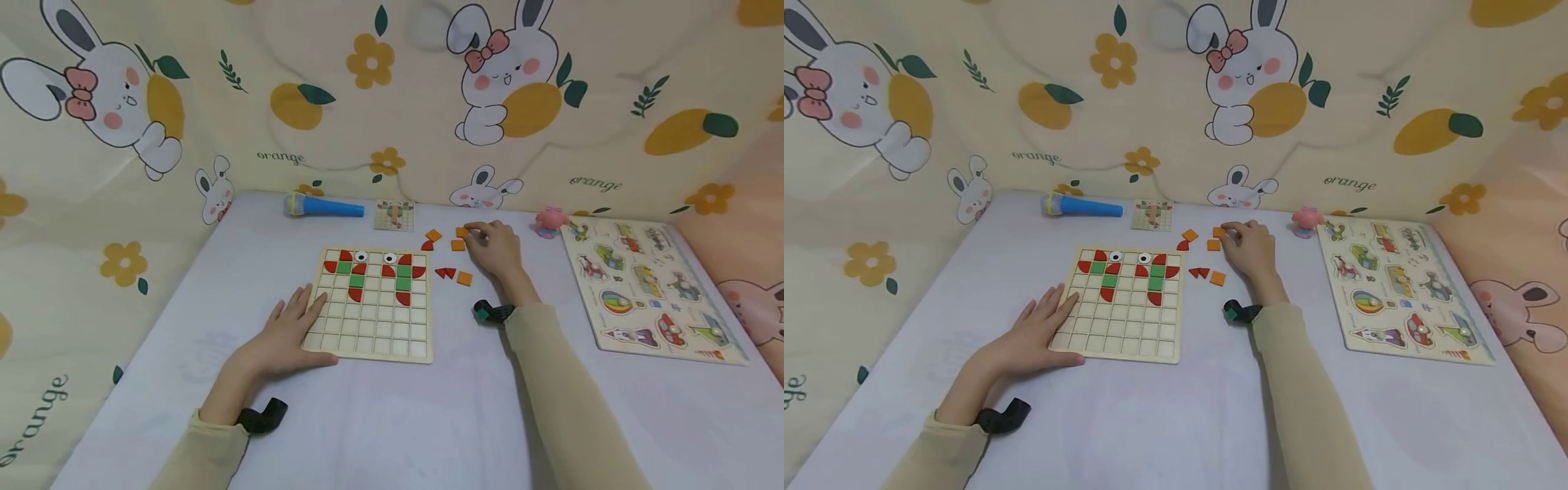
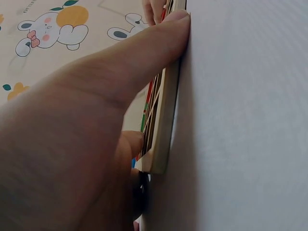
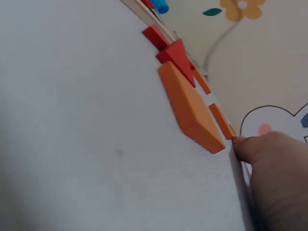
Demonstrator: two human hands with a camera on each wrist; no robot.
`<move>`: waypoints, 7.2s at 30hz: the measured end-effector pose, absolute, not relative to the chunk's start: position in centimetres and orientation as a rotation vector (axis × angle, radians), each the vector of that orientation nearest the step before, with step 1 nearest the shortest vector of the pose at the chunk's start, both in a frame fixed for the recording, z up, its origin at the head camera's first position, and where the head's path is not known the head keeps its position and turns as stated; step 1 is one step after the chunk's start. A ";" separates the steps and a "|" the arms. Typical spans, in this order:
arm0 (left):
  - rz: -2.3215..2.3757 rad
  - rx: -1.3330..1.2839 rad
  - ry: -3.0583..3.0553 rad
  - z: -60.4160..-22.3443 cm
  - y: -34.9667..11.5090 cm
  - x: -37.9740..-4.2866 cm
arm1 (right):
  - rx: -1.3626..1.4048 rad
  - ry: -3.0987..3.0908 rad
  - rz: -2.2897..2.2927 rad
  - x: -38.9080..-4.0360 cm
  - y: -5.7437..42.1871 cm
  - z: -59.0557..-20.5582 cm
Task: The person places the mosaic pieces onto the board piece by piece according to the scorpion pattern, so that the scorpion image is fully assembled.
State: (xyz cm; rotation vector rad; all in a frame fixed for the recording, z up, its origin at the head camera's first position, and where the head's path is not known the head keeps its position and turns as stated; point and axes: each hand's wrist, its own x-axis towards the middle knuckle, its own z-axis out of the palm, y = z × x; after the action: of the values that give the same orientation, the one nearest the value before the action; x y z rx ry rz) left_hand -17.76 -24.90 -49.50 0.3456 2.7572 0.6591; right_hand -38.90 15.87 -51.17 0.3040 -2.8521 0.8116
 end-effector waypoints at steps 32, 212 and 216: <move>0.655 0.330 2.771 -49.4 -24.5 -17.4 | 0.092 -2.600 1.320 -33.3 14.2 -50.4; 0.643 0.341 2.781 -48.9 -24.2 -17.5 | 0.227 -2.381 1.558 -30.3 7.2 -50.0; 0.639 0.342 2.785 -48.9 -24.3 -17.5 | 0.254 -2.411 1.540 -30.5 7.4 -50.3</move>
State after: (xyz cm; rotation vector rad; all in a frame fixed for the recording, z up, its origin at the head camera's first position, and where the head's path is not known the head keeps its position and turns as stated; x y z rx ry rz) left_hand -17.48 -24.31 -48.90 0.3421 2.7846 0.6391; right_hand -30.46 7.38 -50.30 0.2544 -2.4113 1.5402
